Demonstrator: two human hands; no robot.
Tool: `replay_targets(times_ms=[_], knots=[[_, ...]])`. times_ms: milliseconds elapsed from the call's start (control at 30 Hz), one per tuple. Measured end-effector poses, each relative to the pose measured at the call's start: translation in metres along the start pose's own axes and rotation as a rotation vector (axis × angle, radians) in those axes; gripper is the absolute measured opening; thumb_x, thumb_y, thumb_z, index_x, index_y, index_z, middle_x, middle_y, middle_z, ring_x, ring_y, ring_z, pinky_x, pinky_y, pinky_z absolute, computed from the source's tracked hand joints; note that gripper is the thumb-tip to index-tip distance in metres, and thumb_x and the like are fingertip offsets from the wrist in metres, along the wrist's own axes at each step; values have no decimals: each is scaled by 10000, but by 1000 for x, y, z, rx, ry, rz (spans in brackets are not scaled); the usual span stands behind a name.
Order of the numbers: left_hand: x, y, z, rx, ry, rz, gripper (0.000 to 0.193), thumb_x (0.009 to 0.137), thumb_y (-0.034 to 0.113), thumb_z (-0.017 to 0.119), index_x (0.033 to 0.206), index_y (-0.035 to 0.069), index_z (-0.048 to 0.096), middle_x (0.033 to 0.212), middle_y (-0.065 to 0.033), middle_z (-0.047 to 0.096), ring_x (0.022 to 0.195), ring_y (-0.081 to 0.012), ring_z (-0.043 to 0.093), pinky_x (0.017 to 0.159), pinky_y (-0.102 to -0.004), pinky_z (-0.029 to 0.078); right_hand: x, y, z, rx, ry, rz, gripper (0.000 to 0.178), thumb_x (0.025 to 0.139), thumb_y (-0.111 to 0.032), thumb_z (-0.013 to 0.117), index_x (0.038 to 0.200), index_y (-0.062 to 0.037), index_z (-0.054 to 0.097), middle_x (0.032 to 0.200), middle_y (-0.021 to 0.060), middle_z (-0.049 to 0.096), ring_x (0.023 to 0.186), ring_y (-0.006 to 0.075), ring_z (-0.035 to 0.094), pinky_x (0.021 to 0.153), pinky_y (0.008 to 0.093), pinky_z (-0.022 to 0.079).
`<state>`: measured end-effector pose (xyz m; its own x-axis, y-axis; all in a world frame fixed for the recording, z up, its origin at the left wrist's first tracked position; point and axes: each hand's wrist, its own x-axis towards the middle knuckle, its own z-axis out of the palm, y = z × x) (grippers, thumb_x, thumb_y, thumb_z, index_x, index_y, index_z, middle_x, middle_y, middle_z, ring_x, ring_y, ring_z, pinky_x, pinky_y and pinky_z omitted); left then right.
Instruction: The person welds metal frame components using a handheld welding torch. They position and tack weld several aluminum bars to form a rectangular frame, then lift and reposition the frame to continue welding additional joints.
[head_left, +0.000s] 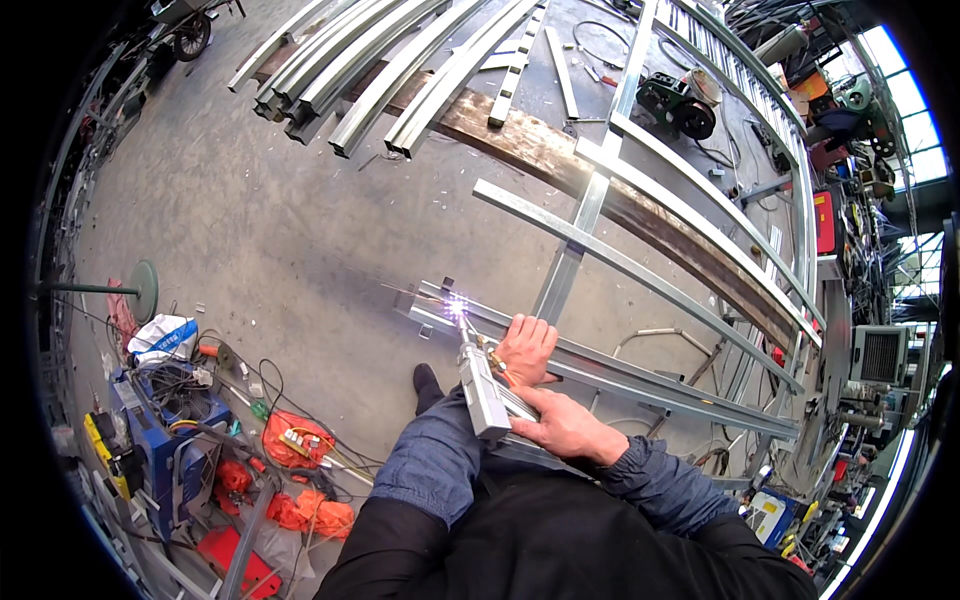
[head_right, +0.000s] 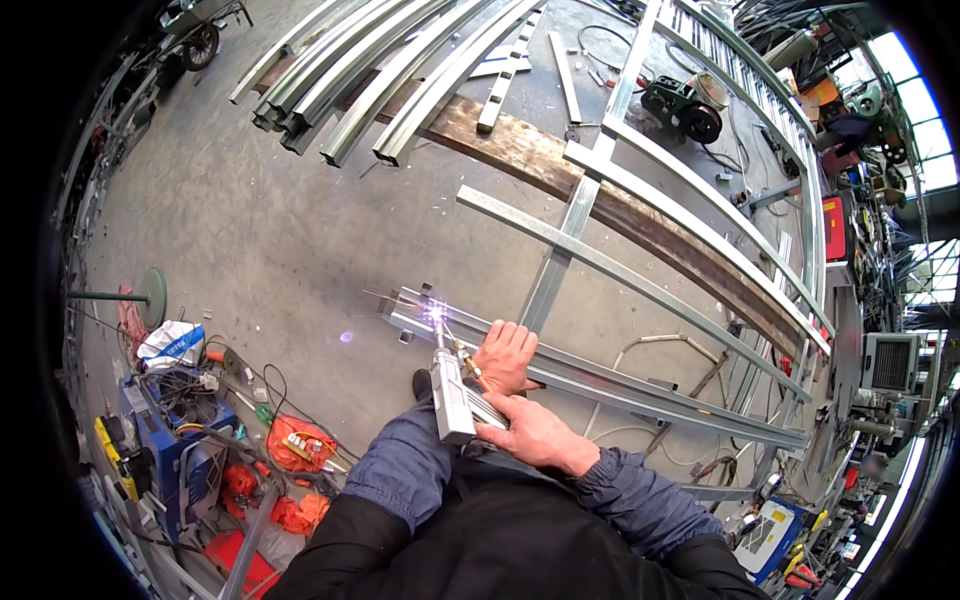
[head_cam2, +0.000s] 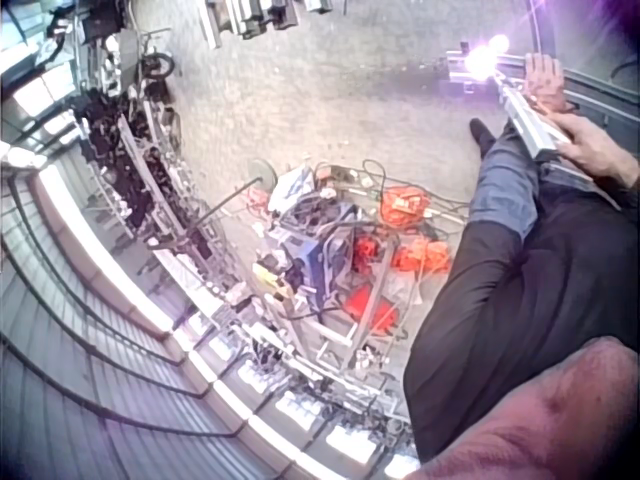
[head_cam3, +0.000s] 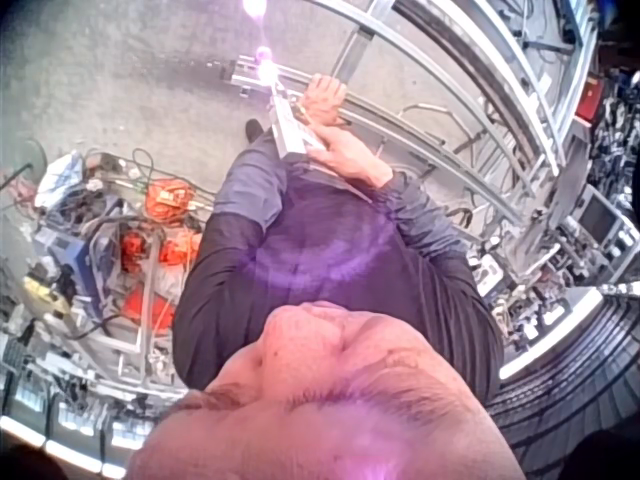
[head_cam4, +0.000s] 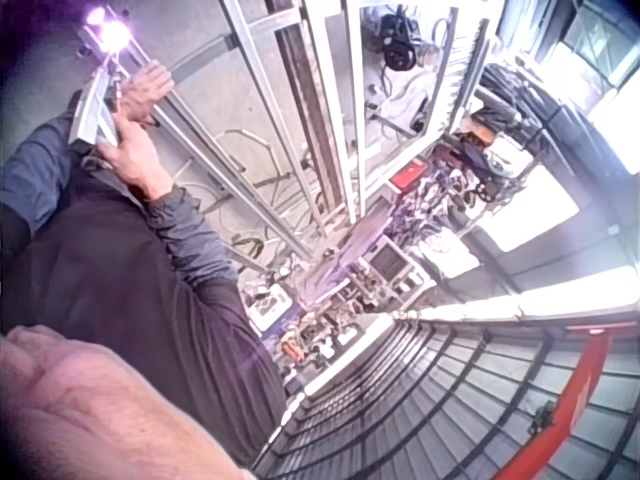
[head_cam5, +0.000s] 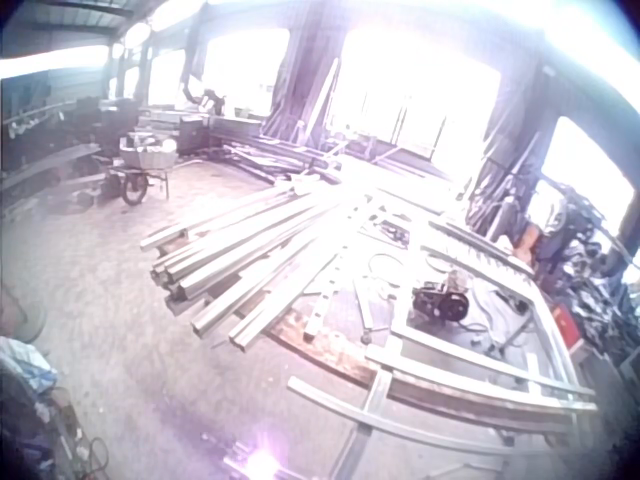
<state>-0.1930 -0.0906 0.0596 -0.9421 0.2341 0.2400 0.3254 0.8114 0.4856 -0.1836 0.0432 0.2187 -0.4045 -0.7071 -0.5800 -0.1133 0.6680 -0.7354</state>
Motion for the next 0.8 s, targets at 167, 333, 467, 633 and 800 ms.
replay_targets(times_ms=[167, 333, 467, 633, 800], knots=[[0, 1, 3, -12, 23, -9, 819, 537, 522, 1004, 1093, 56, 624, 1034, -107, 577, 1041, -296, 563, 1020, -471, 418, -1, 3, 1, -3, -1, 15, 602, 1056, -459, 693, 1490, -54, 597, 1250, 279, 707, 1178, 463, 678, 1018, 508, 534], [1, 1, 6, 5, 48, -3, 821, 527, 521, 1003, 1085, 56, 620, 1016, -104, 575, 1023, -293, 564, 1006, -466, 419, -3, 4, -1, -9, 5, 12, 602, 1054, -458, 694, 1484, -49, 595, 1239, 282, 706, 1168, 469, 679, 1008, 509, 535], [0, 0, 6, 3, 57, 4, 830, 520, 521, 1004, 1085, 51, 619, 1014, -106, 574, 1020, -294, 565, 1001, -468, 421, -3, 6, 0, -8, 13, 1, 595, 1052, -454, 695, 1477, -49, 596, 1221, 283, 705, 1153, 472, 679, 998, 512, 535], [1, 0, 7, -5, 68, 10, 858, 505, 525, 1009, 1095, 40, 618, 1018, -109, 574, 1015, -297, 566, 1001, -473, 422, -6, 4, -2, -9, 14, 12, 587, 1052, -454, 693, 1476, -60, 599, 1203, 285, 703, 1141, 471, 680, 990, 515, 535], [1, 1, 9, -1, 68, 1, 856, 501, 518, 1013, 1089, 39, 618, 1010, -108, 574, 1011, -297, 566, 997, -472, 423, -8, 4, -2, -10, 8, 31, 601, 1051, -468, 692, 1496, -77, 594, 1210, 280, 703, 1145, 470, 679, 995, 514, 535]])
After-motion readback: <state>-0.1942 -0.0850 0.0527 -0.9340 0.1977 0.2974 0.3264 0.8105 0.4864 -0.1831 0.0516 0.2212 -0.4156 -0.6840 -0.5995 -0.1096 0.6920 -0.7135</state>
